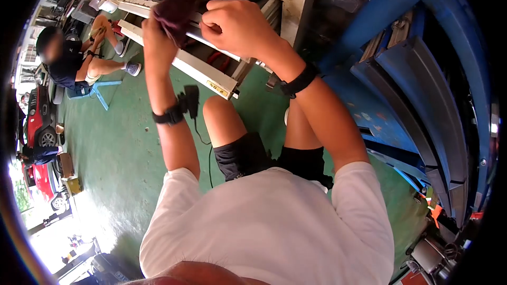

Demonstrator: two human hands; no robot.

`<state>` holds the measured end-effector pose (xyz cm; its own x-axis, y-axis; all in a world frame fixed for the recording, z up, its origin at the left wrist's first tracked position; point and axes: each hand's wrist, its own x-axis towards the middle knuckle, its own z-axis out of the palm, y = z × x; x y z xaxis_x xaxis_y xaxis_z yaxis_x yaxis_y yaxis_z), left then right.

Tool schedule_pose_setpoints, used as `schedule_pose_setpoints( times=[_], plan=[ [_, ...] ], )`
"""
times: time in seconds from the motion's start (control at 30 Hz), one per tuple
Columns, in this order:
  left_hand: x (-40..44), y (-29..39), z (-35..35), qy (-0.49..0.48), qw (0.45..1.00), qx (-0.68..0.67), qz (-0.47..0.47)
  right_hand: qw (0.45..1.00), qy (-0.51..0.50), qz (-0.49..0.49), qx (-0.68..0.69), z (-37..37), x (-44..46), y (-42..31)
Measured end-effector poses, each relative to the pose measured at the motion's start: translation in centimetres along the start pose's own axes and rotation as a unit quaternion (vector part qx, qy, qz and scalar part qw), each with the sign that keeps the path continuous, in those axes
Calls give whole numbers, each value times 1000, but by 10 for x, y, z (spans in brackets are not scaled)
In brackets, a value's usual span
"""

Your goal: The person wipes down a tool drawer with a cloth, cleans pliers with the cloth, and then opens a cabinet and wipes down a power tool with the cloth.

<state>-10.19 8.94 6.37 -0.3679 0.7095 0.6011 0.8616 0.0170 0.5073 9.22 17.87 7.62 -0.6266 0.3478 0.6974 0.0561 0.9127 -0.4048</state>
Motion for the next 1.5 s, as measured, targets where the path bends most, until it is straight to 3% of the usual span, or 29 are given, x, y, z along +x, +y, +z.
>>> schedule_pose_setpoints(
  times=[0.13,0.3,0.57,0.73,0.87,0.93,1.0,1.07,1.13,1.3,1.37,1.43,1.5],
  plan=[
    [-34,71,-4,0,1000,-20,-15,1000,6,-18,20,-1,1,1],
    [-37,65,-11,-47,997,-67,5,1000,-4,-14,19,-3,1,0],
    [-9,26,-11,-38,997,-50,42,1000,12,-6,16,-1,-1,0],
    [23,-39,-6,-47,995,-73,42,1000,1,-16,20,-4,-1,-1],
    [49,-102,-1,13,994,-92,66,1000,1,-17,17,-3,-1,1],
    [53,-116,-9,21,997,-50,49,1000,6,-7,23,-2,-1,1],
    [57,-157,-8,67,988,134,47,1000,14,-11,26,-3,-2,-2],
    [66,-217,-14,33,985,166,28,999,21,-16,27,-4,-1,-2],
    [76,-241,-19,-103,942,177,265,1000,5,-29,3,-3,-2,1],
    [69,-171,-35,-61,993,-55,82,999,28,-24,32,2,-3,1],
    [77,-227,-24,-20,998,-1,64,998,30,-26,40,1,-3,1],
    [73,-215,-23,21,998,50,43,999,22,-25,26,-2,-2,0],
    [67,-197,-24,132,990,42,-18,1000,17,-24,9,-3,-2,1]
  ],
)
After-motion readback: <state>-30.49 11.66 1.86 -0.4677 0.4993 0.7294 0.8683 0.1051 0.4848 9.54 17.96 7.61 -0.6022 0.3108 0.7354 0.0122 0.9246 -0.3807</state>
